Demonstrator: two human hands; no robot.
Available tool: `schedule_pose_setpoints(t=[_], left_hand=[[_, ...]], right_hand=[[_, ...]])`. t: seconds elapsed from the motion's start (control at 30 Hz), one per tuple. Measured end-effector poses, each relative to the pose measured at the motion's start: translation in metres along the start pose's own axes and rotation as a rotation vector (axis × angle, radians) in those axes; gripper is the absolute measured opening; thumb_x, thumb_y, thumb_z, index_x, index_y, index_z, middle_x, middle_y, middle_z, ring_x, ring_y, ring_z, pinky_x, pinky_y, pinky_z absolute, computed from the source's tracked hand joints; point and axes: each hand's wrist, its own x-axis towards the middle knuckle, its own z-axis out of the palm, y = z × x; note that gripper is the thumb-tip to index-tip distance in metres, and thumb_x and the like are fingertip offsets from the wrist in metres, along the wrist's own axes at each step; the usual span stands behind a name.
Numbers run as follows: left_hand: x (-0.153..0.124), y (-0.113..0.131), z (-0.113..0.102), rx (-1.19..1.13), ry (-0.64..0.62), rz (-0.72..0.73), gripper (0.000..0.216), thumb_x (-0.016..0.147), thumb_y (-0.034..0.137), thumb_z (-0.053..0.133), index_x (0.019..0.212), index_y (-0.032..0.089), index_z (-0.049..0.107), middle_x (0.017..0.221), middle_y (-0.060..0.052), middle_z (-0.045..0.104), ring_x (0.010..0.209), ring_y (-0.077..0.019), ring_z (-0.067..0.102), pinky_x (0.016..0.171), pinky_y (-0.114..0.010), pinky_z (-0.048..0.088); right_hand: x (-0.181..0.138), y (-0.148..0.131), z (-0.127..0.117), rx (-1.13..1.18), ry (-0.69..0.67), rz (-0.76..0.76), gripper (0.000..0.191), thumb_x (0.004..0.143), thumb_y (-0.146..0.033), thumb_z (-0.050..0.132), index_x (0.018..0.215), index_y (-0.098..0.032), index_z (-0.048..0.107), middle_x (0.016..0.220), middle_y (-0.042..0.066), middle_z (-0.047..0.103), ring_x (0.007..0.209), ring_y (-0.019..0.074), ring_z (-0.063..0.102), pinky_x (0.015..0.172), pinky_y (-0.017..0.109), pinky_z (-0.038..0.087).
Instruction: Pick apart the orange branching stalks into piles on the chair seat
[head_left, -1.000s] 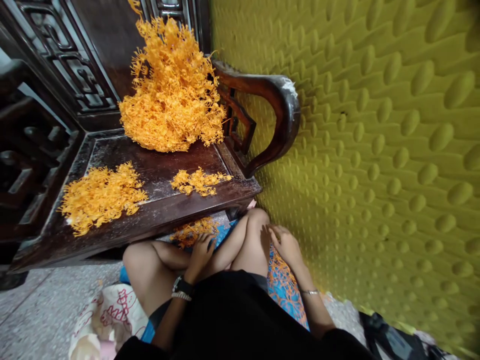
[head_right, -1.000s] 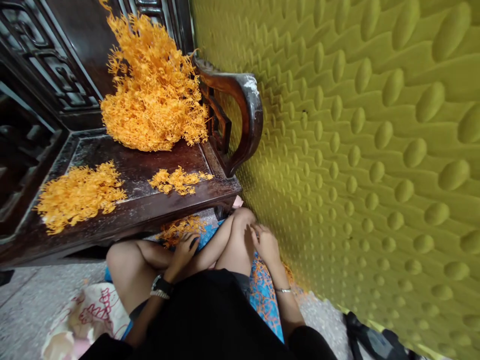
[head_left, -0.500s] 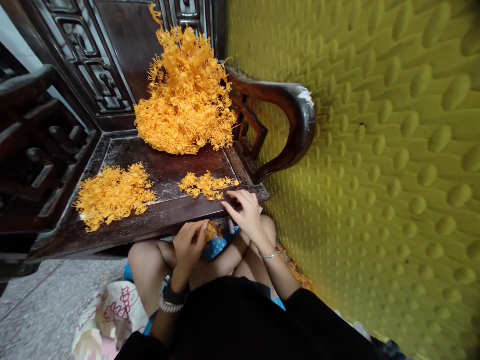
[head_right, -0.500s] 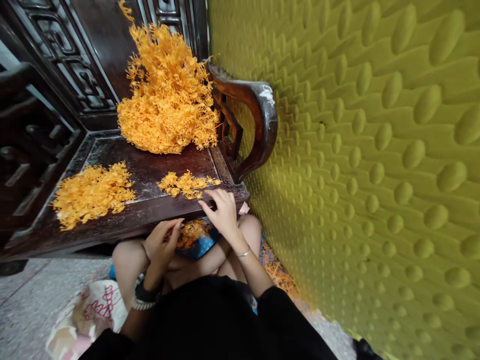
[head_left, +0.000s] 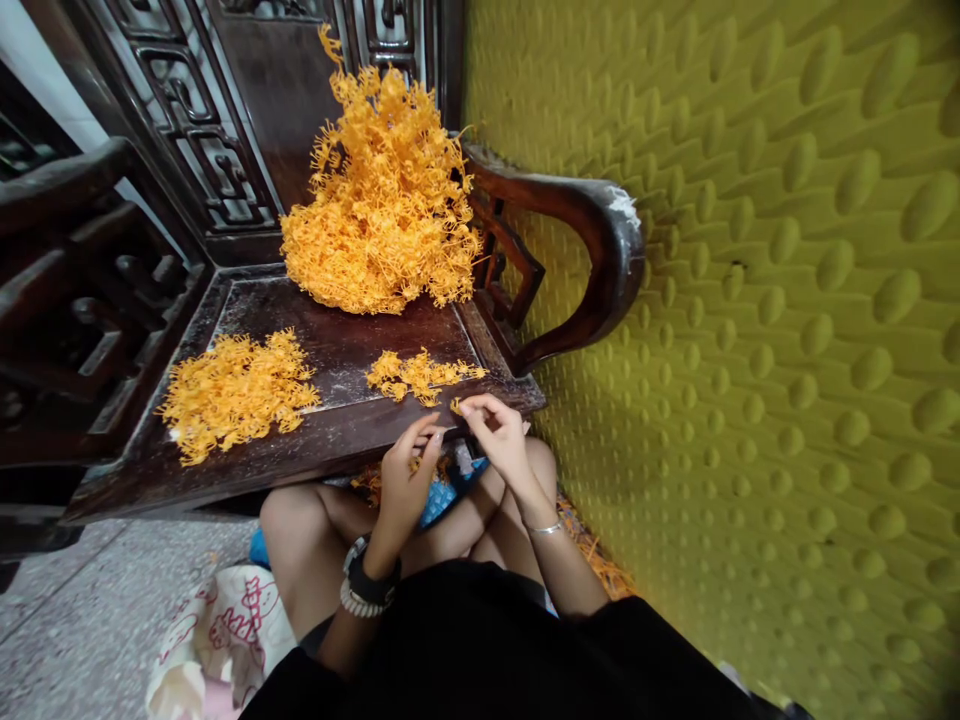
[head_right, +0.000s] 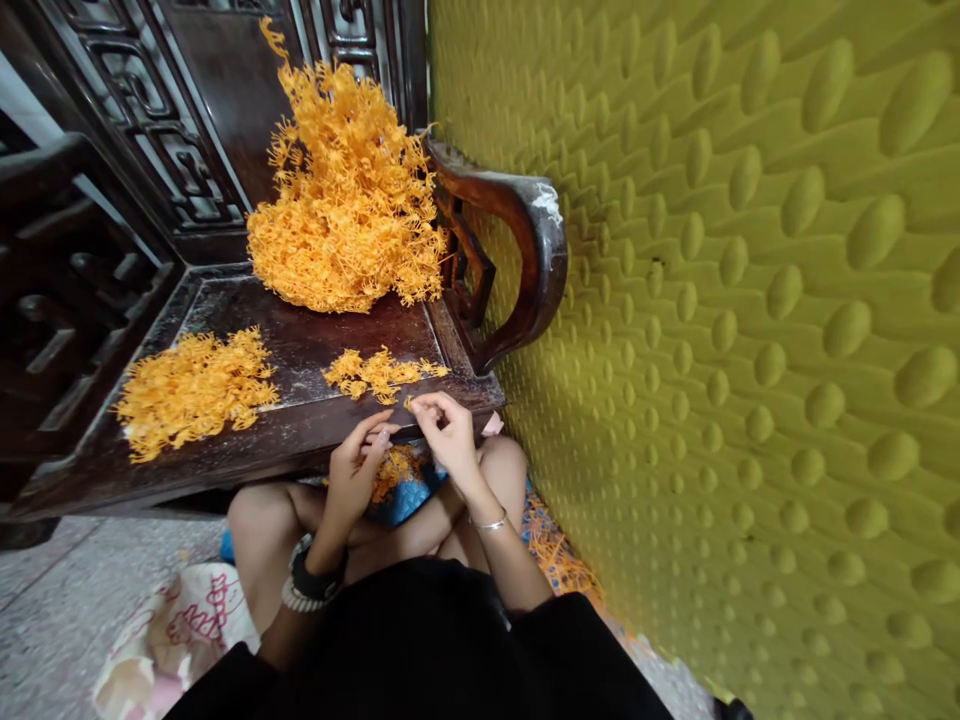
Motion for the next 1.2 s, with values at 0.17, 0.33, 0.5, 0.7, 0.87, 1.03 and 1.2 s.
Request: schedule_pose_setpoints(t=[0.17, 0.33, 0.5, 0.7, 0.87, 1.03, 1.2], left_hand=[[0.0, 0.007, 0.01, -0.147, -0.037, 0.001, 0.033, 0.089, 0.037, 0.058, 0.115, 0.019, 0.067, 0.11, -0.009, 0.071, 0.089, -0.0203, 0.068, 0.076, -0.03, 0.055], [-0.009, 0.005, 0.006, -0.128, 0.019, -0.017, 0.023, 0.088, 0.035, 0.059, 0.091, 0.018, 0.074, 0.087, -0.006, 0.074, 0.077, -0.0188, 0.068, 0.073, -0.029, 0.055], [-0.014, 0.002, -0.001, -0.119, 0.04, -0.043, 0.022, 0.087, 0.035, 0.061, 0.094, 0.018, 0.074, 0.091, -0.006, 0.075, 0.08, -0.0193, 0.069, 0.071, -0.028, 0.055], [-0.005, 0.001, 0.0, -0.05, 0.021, 0.007, 0.028, 0.089, 0.036, 0.058, 0.106, 0.019, 0.072, 0.102, -0.008, 0.073, 0.085, -0.0195, 0.068, 0.075, -0.029, 0.055], [0.005, 0.0, -0.01, 0.122, 0.224, 0.125, 0.039, 0.085, 0.035, 0.063, 0.121, 0.019, 0.062, 0.108, -0.009, 0.069, 0.081, -0.0155, 0.064, 0.071, -0.026, 0.052], [-0.009, -0.05, -0.022, 0.449, 0.297, 0.212, 0.037, 0.097, 0.035, 0.038, 0.076, 0.017, 0.063, 0.061, 0.0, 0.058, 0.055, -0.012, 0.052, 0.059, -0.024, 0.043], [-0.022, -0.127, -0.011, 0.617, 0.031, 0.144, 0.027, 0.09, 0.035, 0.052, 0.072, 0.019, 0.064, 0.068, -0.004, 0.064, 0.066, -0.0181, 0.057, 0.068, -0.029, 0.043]], right_hand=[[-0.017, -0.013, 0.003, 0.421, -0.194, 0.237, 0.026, 0.079, -0.042, 0.068, 0.079, -0.017, 0.063, 0.057, -0.004, 0.052, 0.047, 0.0075, 0.04, 0.048, 0.022, 0.034], [-0.026, -0.013, 0.007, 0.404, -0.207, 0.244, 0.029, 0.076, -0.045, 0.072, 0.081, -0.017, 0.064, 0.057, -0.004, 0.054, 0.047, 0.0078, 0.043, 0.047, 0.022, 0.037], [-0.025, -0.011, 0.01, 0.399, -0.282, 0.221, 0.032, 0.076, -0.049, 0.07, 0.082, -0.017, 0.065, 0.059, -0.003, 0.056, 0.05, 0.0089, 0.047, 0.049, 0.022, 0.042], [-0.024, -0.006, 0.008, 0.342, -0.293, 0.185, 0.023, 0.08, -0.04, 0.067, 0.083, -0.017, 0.064, 0.066, -0.001, 0.06, 0.056, 0.0107, 0.051, 0.054, 0.023, 0.044], [-0.003, 0.008, 0.001, -0.077, 0.038, -0.044, 0.017, 0.088, -0.031, 0.056, 0.084, -0.017, 0.065, 0.074, 0.002, 0.061, 0.063, 0.0136, 0.053, 0.062, 0.026, 0.044], [0.019, 0.02, 0.0, -0.359, 0.114, -0.2, 0.015, 0.086, -0.029, 0.057, 0.092, -0.017, 0.065, 0.077, 0.003, 0.06, 0.068, 0.0155, 0.054, 0.069, 0.027, 0.044], [-0.005, 0.036, 0.012, -0.267, 0.311, -0.144, 0.02, 0.09, -0.036, 0.052, 0.084, -0.018, 0.057, 0.071, 0.0, 0.053, 0.064, 0.0135, 0.049, 0.067, 0.026, 0.042]])
